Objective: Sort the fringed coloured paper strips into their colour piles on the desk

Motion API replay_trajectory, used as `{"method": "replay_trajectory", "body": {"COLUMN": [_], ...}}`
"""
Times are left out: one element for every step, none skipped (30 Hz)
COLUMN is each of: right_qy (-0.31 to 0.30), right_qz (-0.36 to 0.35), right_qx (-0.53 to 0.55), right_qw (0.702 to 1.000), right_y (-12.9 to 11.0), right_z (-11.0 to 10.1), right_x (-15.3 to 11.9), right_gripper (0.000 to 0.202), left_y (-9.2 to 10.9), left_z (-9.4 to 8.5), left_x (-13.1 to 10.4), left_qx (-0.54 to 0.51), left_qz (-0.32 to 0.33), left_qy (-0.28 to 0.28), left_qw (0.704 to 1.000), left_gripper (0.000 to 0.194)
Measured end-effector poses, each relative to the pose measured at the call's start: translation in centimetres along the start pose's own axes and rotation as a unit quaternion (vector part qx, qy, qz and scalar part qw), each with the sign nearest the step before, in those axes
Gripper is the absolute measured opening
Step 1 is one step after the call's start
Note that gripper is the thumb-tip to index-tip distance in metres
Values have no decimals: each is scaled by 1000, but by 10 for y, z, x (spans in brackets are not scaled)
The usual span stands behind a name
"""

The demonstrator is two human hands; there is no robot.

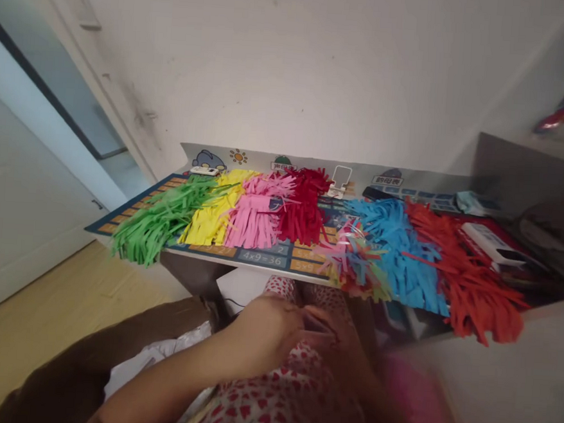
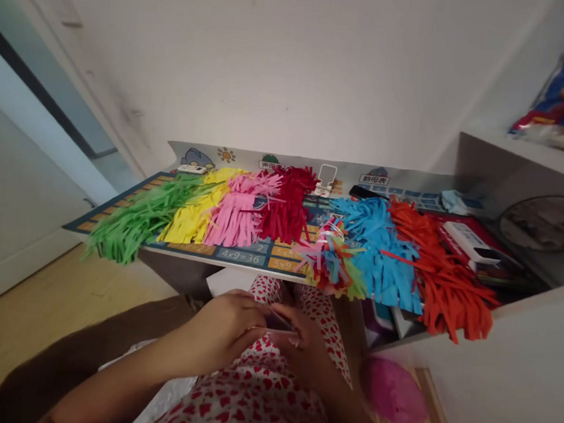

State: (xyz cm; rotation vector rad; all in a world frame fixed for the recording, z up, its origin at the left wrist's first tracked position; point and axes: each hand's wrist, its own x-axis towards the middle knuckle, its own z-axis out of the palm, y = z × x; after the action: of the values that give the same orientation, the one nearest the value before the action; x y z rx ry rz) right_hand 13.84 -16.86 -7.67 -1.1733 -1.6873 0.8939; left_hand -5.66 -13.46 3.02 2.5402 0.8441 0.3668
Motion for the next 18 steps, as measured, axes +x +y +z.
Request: {"method": "replay_trajectory", "body": {"right_qy": [4,11,23,42,63,81,95,102,102,94,75,43,-5,-64,-123,-177,-219,-247], "right_qz": [0,-1,3,14,33,56,76,84,77,56,24,-12,-46,-73,-92,-105,-113,-115], "right_qx": [14,21,22,20,18,16,16,18,19,18,16,10,-2,-20,-45,-76,-109,-140], "right_qw": [1000,1000,999,999,997,995,992,991,992,994,997,999,999,995,987,976,963,952], "right_y": [0,1,1,2,2,3,3,3,3,3,3,2,1,-2,-5,-10,-14,-19], "right_z": [1,1,0,-1,-2,-3,-4,-6,-8,-11,-15,-21,-28,-37,-47,-57,-67,-76], "right_x": [3,6,7,7,7,6,5,3,2,1,1,2,3,5,8,11,14,16], "right_gripper": [37,33,32,33,35,36,36,35,33,33,34,33,30,26,24,24,28,34], "left_y": [-5,-11,-18,-25,-32,-39,-44,-49,-52,-53,-54,-53,-51,-49,-47,-45,-44,-43], "left_z": [1,1,2,4,6,9,12,15,17,18,18,18,16,13,10,7,3,0], "left_x": [-1,-2,-4,-7,-10,-13,-16,-17,-19,-19,-19,-18,-18,-16,-15,-14,-13,-12], "left_qx": [14,31,47,59,65,67,61,49,30,9,-11,-28,-42,-53,-61,-69,-80,-92], "left_qz": [-8,-22,-39,-57,-75,-90,-102,-107,-106,-101,-91,-79,-65,-51,-38,-25,-12,0], "left_qy": [2,21,55,101,147,187,214,227,226,214,195,172,151,134,118,104,90,77], "left_qw": [1000,999,997,992,984,976,969,967,968,972,977,982,985,988,990,992,993,993], "left_gripper": [24,21,19,20,24,27,27,24,20,17,15,14,13,12,11,10,10,11]}}
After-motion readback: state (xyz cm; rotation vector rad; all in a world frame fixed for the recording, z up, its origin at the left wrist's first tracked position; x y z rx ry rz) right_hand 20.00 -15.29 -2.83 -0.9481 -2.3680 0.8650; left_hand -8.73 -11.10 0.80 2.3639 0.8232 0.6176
